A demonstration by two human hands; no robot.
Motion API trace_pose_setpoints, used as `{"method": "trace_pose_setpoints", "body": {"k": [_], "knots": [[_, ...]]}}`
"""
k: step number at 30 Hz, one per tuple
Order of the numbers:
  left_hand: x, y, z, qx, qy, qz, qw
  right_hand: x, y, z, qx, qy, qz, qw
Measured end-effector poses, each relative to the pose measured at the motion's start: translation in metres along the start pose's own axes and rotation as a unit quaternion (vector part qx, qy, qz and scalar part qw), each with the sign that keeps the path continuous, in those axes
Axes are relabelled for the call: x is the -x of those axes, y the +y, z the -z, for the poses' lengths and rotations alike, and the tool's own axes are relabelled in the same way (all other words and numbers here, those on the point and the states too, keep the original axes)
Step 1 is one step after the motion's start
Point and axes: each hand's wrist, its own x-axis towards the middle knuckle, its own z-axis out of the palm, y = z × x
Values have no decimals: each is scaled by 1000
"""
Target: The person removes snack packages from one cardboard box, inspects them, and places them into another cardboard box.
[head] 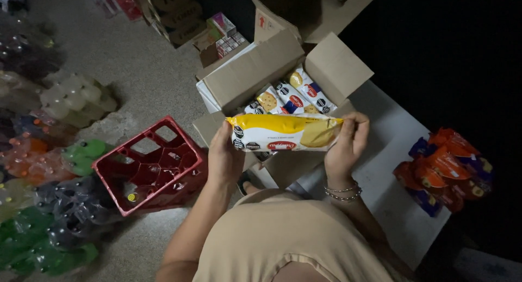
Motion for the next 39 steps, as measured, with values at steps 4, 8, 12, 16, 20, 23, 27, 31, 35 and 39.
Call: {"method": "trace_pose_setpoints", "body": {"k": [4, 8, 12, 16, 20, 23, 27, 31, 35, 39], "knots": [[-8, 5, 2, -33, 3, -7, 999, -1, 40, 22, 13, -1, 45, 999], [-24, 1, 6, -165, 15, -151, 975, 0, 23, 18, -10, -36, 50, 998], [-62, -11, 48, -379, 19, -341, 860, -5, 27, 13, -4, -48, 59, 997], [-65, 10, 50, -495, 33, -387, 777, -10, 53, 26, 12, -75, 56, 996], [-77, 16, 58, -558, 0, -464, 688, -9, 54, 13, 37, 21, 99, 994], [-77, 33, 40, -560, -43, -463, 686, -6, 59, 4, 21, 44, 60, 997], [-82, 58, 7, -588, -112, -446, 665, -11, 77, 2, -15, 32, -12, 999], [-107, 77, -23, -645, -120, -322, 683, -25, 81, 29, 123, -124, -35, 984], [-171, 38, 19, -843, -155, -286, 429, 7, 63, 33, 177, -361, -236, 884], [-210, -11, 56, -877, -198, -324, 293, 53, 124, 36, 228, -424, -261, 837]]}}
